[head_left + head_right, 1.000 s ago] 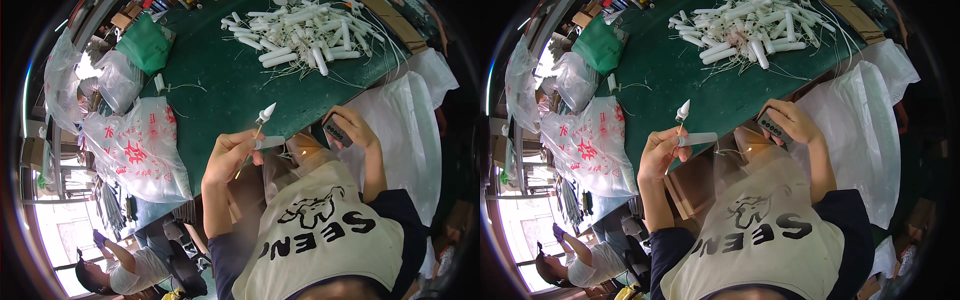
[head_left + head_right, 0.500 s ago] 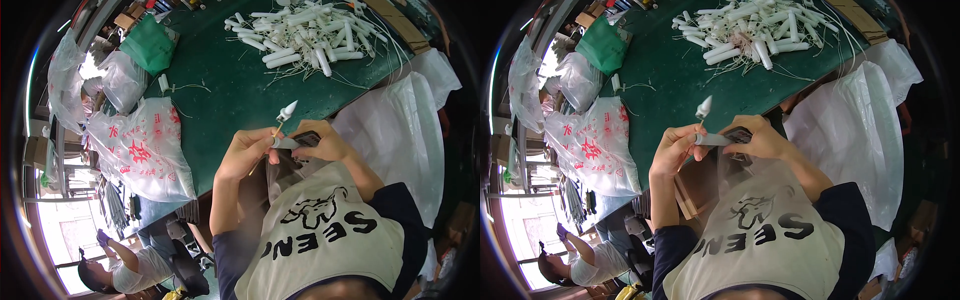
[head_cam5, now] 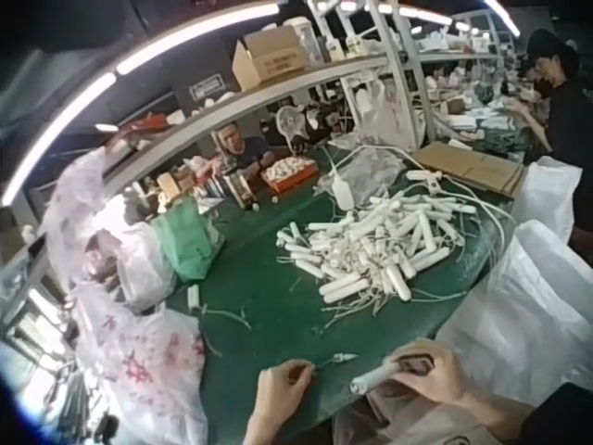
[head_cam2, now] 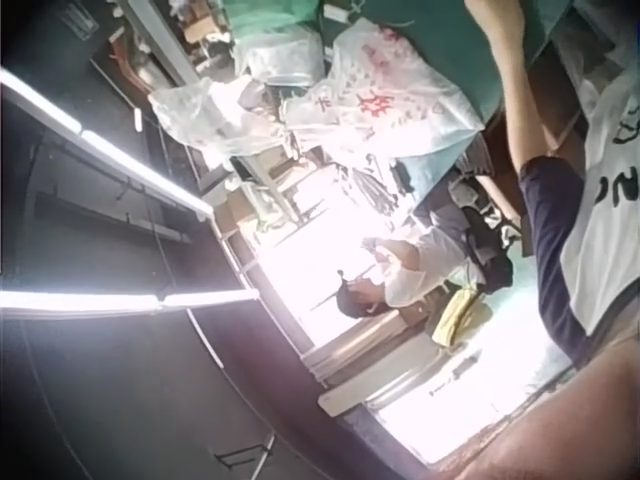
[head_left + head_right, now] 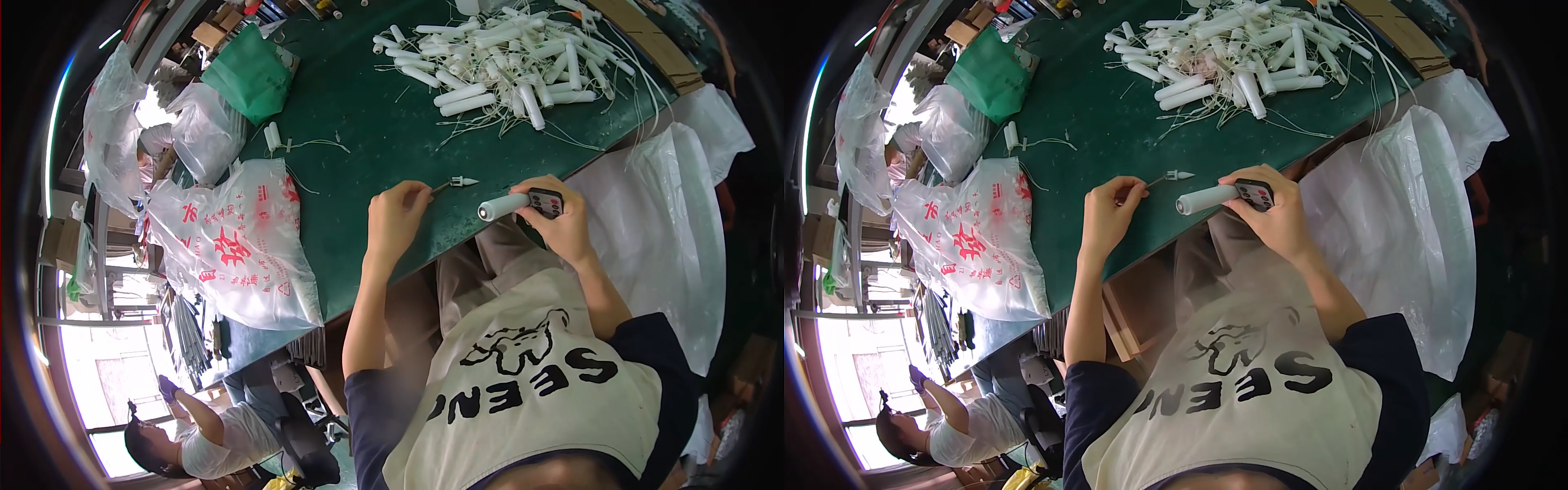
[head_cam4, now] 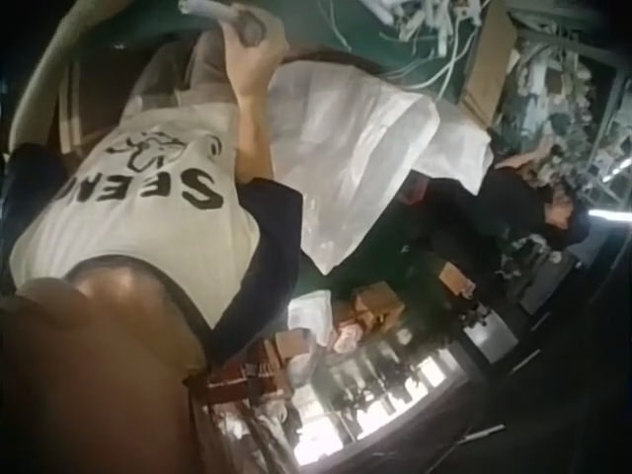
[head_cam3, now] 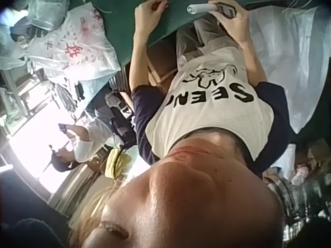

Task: Assembling small electronic or plastic components at a workbench and placing them into bags.

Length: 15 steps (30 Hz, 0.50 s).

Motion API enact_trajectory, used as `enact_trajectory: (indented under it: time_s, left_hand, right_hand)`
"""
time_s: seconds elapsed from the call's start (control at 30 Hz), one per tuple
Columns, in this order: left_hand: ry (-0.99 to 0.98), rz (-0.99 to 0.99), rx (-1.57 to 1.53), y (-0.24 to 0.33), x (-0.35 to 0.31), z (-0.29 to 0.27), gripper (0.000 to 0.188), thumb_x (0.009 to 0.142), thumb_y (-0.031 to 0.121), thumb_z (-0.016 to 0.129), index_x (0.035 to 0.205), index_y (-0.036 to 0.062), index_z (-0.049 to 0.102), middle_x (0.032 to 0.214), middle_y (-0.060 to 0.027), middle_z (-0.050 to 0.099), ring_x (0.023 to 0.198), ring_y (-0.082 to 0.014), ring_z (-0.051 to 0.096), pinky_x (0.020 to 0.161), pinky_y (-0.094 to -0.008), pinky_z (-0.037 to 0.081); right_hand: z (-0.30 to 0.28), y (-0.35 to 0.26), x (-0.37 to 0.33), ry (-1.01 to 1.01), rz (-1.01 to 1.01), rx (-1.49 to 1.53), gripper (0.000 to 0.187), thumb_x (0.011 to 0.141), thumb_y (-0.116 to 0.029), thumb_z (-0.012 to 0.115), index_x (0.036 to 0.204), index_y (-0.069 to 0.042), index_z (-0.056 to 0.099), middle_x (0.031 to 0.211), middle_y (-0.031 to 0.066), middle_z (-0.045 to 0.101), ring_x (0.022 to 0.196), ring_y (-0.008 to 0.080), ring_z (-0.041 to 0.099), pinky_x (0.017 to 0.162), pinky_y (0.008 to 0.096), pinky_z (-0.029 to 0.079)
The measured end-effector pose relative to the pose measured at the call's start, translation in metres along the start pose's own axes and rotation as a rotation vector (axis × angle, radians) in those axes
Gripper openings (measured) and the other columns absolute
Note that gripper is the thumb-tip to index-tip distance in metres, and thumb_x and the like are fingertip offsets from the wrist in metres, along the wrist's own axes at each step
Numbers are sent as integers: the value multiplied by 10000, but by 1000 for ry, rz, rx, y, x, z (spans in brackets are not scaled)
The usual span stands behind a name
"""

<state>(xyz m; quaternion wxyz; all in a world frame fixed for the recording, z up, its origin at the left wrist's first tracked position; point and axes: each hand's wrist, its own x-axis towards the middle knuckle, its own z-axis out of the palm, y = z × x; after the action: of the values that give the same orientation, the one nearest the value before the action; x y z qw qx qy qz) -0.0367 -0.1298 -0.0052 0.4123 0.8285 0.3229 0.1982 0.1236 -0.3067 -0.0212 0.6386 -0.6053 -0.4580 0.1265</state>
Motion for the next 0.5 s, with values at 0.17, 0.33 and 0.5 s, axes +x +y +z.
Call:
enact_trajectory:
  time_s: [0.17,0.33,0.5]
  left_hand:
    - [227,274,446,5,-5,-1,111,770,125,617,819,33,656,715,-82,636,674,-144,611,627,-242,457]
    - [43,14,-218,44,-9,-1,327,886,284,464,960,-5,600,873,-135,631,793,-203,610,679,-281,481]
    - [-281,-410,-870,57,-5,13,539,942,407,255,1053,-48,522,922,-163,598,779,-182,593,650,-266,494]
  right_hand:
    - [-3,-2,7,2,-95,-107,254,655,77,645,883,-29,609,859,64,616,742,190,570,670,266,448]
    - [4,-20,15,87,-276,-329,317,599,114,623,878,-36,614,878,72,605,732,231,554,651,294,441]
    - [22,-34,16,138,-499,-582,383,537,76,644,892,-67,624,899,33,600,718,220,510,613,306,436]
